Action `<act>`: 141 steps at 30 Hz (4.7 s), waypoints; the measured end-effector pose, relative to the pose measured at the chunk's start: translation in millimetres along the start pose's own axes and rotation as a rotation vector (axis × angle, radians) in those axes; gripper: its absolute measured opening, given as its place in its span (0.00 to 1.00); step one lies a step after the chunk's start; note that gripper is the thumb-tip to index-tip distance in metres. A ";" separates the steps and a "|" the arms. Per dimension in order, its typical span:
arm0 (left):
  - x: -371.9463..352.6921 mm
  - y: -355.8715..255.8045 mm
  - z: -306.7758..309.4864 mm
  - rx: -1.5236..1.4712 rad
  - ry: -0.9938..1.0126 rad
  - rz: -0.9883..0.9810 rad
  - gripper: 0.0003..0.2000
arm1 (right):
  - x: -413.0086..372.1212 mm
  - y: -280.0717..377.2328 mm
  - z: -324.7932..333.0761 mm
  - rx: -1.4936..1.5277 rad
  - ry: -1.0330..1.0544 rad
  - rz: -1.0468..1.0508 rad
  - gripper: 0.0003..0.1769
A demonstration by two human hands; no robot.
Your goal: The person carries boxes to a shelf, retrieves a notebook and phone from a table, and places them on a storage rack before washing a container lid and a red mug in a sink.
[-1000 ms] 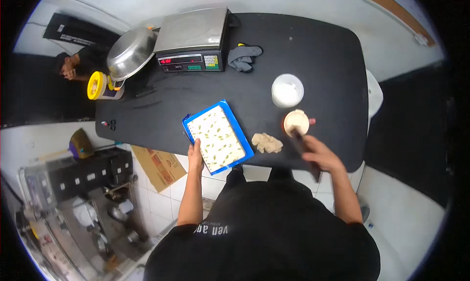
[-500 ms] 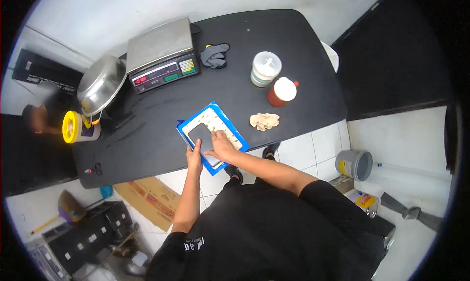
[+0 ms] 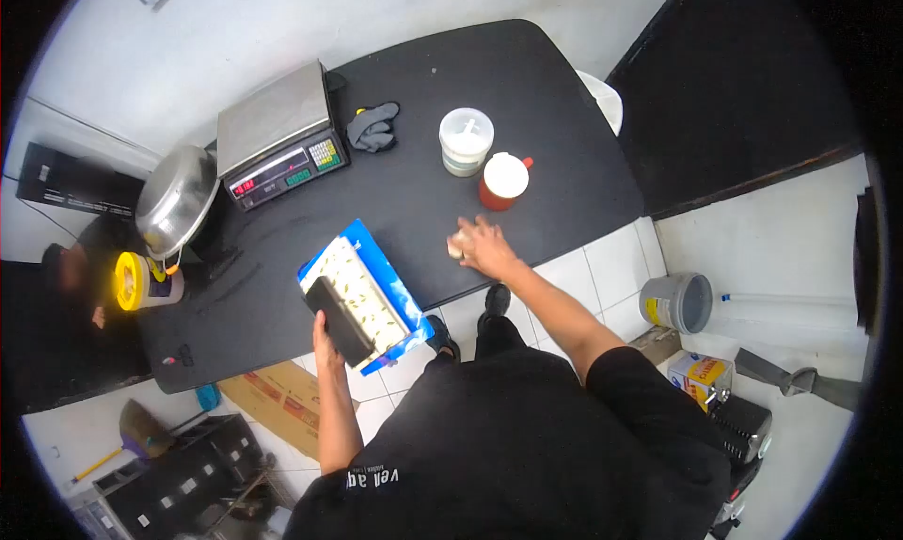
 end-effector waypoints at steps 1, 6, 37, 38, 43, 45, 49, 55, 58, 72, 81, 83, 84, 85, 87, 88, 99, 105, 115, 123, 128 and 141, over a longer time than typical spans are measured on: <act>-5.7 -2.1 -13.6 -0.126 0.038 0.022 0.29 | -3.9 -20.9 -22.1 0.012 -0.014 0.004 0.28; -64.8 -21.0 -136.4 -0.004 -0.060 -0.125 0.42 | -16.6 -84.4 -7.2 0.237 0.098 0.029 0.34; -218.3 293.9 -790.6 0.365 0.878 0.282 0.30 | -523.3 -504.2 314.5 0.207 -0.667 -1.210 0.53; -227.4 338.3 -810.1 0.473 0.894 0.290 0.32 | -572.3 -503.7 303.2 0.214 -0.647 -1.310 0.53; -413.6 600.7 -913.9 0.731 1.120 0.415 0.31 | -883.2 -502.1 305.1 0.099 -0.678 -1.598 0.53; -493.8 707.8 -930.8 0.661 1.408 0.654 0.32 | -987.9 -484.8 310.8 0.057 -0.703 -1.733 0.53; -740.2 874.8 -937.1 0.909 1.395 1.037 0.34 | -1202.5 -451.7 351.0 -0.030 -0.801 -2.022 0.53; -1039.0 1092.6 -874.5 1.161 1.663 1.424 0.32 | -1490.3 -366.1 374.8 -0.230 -1.022 -2.491 0.53; -1165.1 1195.9 -840.0 1.307 1.636 1.498 0.31 | -1616.7 -339.1 379.4 -0.261 -1.046 -2.669 0.52; -1716.9 1352.7 -700.4 1.672 2.088 1.695 0.35 | -1801.5 -66.7 565.2 -0.455 -1.094 -3.361 0.52; -1856.5 1313.0 -539.0 1.922 2.256 1.756 0.39 | -1815.5 36.5 640.6 -0.808 -1.263 -3.506 0.51; -1892.9 1320.5 -518.1 1.969 2.262 2.041 0.40 | -1860.5 50.1 644.9 -0.866 -1.244 -3.509 0.51; -1905.6 1325.5 -508.0 2.006 1.974 2.277 0.37 | -1885.9 56.5 645.4 -0.821 -1.227 -3.513 0.51; -1924.6 1330.0 -498.8 2.011 1.669 2.491 0.33 | -1916.7 63.1 645.6 -0.778 -1.208 -3.517 0.51; -1965.8 1371.6 -488.7 1.976 1.730 2.426 0.35 | -1998.1 73.9 647.9 -0.718 -1.169 -3.481 0.51; -1992.4 1387.9 -484.8 1.988 1.667 2.344 0.36 | -2044.5 79.6 645.4 -0.650 -1.222 -3.431 0.51; -2363.1 1736.6 -432.6 1.705 1.602 2.364 0.34 | -2601.5 109.6 608.4 -0.494 -1.186 -3.207 0.50; -2588.9 1905.2 -361.6 1.450 1.758 2.203 0.33 | -2869.4 193.8 625.9 -0.404 -1.162 -3.218 0.51; -2960.3 2122.1 -183.7 1.314 1.926 1.754 0.33 | -3383.0 378.0 637.3 -0.451 -0.995 -3.020 0.52; -3227.7 2322.7 -76.2 1.283 1.894 1.591 0.33 | -3768.7 452.6 653.1 -0.390 -1.044 -2.927 0.52; -3388.1 2476.4 11.2 1.319 1.891 1.550 0.34 | -3982.9 513.7 625.4 -0.234 -0.998 -3.091 0.51; -3809.4 2689.7 235.8 1.408 2.052 1.428 0.34 | -4402.5 700.1 628.8 -0.320 -1.076 -3.208 0.52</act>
Point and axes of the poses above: each hand's wrist, its own x-axis towards the middle knuckle, its own z-axis out of the back of the hand, y = z × x, the point moved 7 cm from there along x, towards the middle knuckle, and after that the axes turned 4 degrees about -y, right-handed, at the moved point
